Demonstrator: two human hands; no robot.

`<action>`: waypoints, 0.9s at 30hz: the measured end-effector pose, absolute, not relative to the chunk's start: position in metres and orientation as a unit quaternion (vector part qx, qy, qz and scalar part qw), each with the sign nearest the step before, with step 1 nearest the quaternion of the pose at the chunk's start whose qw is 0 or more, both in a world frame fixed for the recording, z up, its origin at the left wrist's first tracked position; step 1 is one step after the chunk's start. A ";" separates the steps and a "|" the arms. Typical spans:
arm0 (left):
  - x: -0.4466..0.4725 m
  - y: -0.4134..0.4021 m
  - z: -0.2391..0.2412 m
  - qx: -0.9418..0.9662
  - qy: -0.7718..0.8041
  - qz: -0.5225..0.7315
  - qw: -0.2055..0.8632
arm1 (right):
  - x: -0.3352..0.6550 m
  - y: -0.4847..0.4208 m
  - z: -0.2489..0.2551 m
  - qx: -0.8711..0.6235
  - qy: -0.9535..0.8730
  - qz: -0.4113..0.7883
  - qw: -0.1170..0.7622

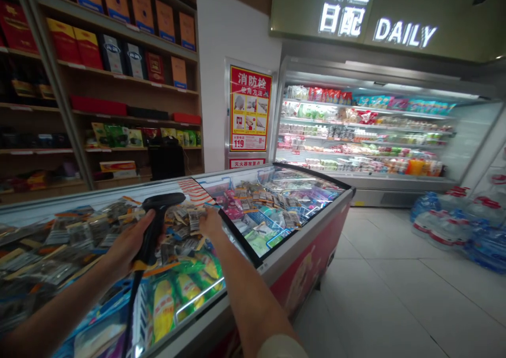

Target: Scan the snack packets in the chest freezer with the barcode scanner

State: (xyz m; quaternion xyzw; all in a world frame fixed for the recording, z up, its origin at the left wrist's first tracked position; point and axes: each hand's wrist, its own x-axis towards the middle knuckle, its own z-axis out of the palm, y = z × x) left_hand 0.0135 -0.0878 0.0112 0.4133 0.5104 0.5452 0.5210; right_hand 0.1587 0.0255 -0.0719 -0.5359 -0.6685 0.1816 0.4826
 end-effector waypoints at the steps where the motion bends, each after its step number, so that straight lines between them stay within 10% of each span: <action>1: 0.014 -0.089 0.012 0.412 0.515 0.542 0.521 | 0.159 0.025 -0.070 -0.547 -0.667 0.174 0.476; 19: 0.065 -0.102 0.002 0.474 0.467 0.485 0.567 | 0.401 -0.032 -0.071 -0.876 -0.405 0.010 0.263; 27: 0.081 -0.104 -0.006 0.483 0.436 0.480 0.588 | 0.360 -0.004 -0.070 -0.731 -0.459 0.135 0.486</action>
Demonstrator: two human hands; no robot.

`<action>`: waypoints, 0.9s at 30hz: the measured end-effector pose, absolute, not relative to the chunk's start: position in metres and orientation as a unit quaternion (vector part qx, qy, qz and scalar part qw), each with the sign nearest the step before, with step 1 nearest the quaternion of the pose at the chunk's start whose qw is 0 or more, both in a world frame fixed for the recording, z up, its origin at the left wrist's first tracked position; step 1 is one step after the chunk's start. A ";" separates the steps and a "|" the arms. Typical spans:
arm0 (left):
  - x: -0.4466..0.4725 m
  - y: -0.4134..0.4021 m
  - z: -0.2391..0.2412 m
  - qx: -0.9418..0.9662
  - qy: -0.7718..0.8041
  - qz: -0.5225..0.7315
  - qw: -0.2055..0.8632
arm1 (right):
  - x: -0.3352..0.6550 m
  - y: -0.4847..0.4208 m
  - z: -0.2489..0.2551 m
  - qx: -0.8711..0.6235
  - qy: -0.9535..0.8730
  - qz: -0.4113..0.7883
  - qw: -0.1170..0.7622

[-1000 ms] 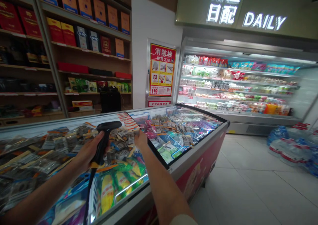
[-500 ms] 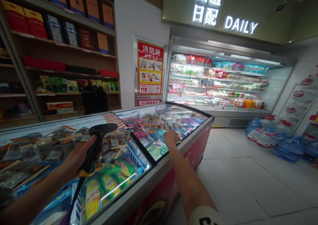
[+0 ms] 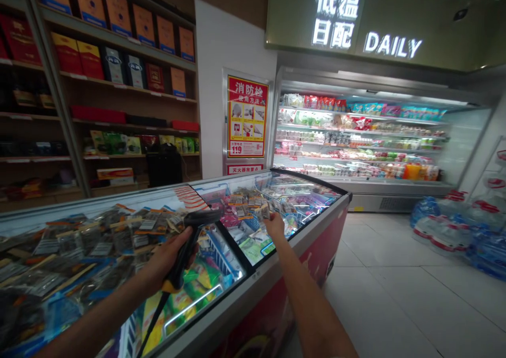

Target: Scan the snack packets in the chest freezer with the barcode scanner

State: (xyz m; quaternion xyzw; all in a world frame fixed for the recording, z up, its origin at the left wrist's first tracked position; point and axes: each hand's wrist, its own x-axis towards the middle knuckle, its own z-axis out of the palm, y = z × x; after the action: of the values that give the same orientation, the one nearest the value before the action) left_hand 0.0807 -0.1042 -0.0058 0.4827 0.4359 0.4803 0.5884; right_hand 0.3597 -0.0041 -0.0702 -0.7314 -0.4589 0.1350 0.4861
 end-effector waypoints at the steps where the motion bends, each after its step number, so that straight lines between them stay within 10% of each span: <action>1: 0.082 -0.104 -0.006 0.482 0.434 0.478 0.592 | 0.348 -0.001 -0.070 -0.695 -0.465 0.144 0.529; 7: 0.079 -0.102 -0.008 0.463 0.420 0.477 0.618 | 0.278 0.017 -0.073 -0.475 -0.459 0.279 0.697; 27: 0.073 -0.105 0.003 0.436 0.406 0.500 0.628 | 0.244 0.017 -0.097 -0.444 -0.451 0.341 0.696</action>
State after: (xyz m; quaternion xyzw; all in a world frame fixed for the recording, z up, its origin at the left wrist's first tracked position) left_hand 0.0731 -0.1053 0.0034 0.4364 0.4058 0.5002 0.6283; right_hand 0.2440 0.0174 -0.0970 -0.4441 -0.4506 0.3405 0.6955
